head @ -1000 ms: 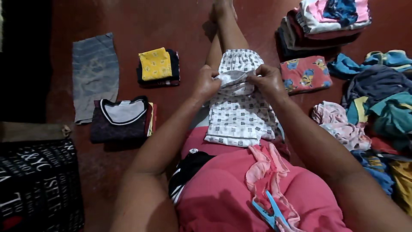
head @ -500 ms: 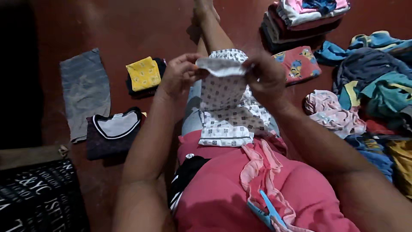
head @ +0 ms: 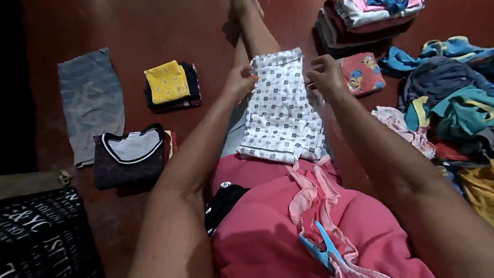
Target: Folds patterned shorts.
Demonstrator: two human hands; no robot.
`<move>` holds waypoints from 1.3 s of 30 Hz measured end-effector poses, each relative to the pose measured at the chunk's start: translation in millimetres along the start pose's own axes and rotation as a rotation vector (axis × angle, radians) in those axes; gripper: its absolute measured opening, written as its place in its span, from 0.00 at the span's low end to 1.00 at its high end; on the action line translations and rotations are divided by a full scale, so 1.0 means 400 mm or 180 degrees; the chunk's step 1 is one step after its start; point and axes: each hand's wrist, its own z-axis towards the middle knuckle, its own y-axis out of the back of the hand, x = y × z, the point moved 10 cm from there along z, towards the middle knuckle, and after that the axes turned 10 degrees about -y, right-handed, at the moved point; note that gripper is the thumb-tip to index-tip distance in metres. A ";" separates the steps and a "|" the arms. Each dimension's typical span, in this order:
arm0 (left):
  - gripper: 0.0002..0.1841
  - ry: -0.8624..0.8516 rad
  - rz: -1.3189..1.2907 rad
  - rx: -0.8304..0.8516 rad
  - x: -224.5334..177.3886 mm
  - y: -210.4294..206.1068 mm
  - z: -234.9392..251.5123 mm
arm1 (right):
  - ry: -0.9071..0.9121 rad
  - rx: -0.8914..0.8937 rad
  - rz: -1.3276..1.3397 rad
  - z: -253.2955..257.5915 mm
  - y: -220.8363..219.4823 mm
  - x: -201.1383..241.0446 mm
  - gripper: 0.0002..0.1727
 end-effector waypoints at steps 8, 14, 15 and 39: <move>0.12 -0.1009 0.0279 0.1359 -0.034 -0.015 -0.369 | 0.2589 0.0558 -0.0605 -0.432 0.021 0.074 0.13; 0.21 -0.1491 0.0652 0.1123 -0.022 -0.024 -0.465 | 0.3274 0.1129 -0.0984 -0.582 -0.092 0.057 0.18; 0.22 -0.1504 0.0679 0.1042 -0.016 -0.024 -0.467 | 0.3210 0.1142 -0.1050 -0.576 -0.108 0.050 0.21; 0.10 -0.1735 -0.0614 0.1406 -0.171 0.013 -0.408 | 0.1548 0.2012 -0.0143 -0.520 -0.127 0.134 0.04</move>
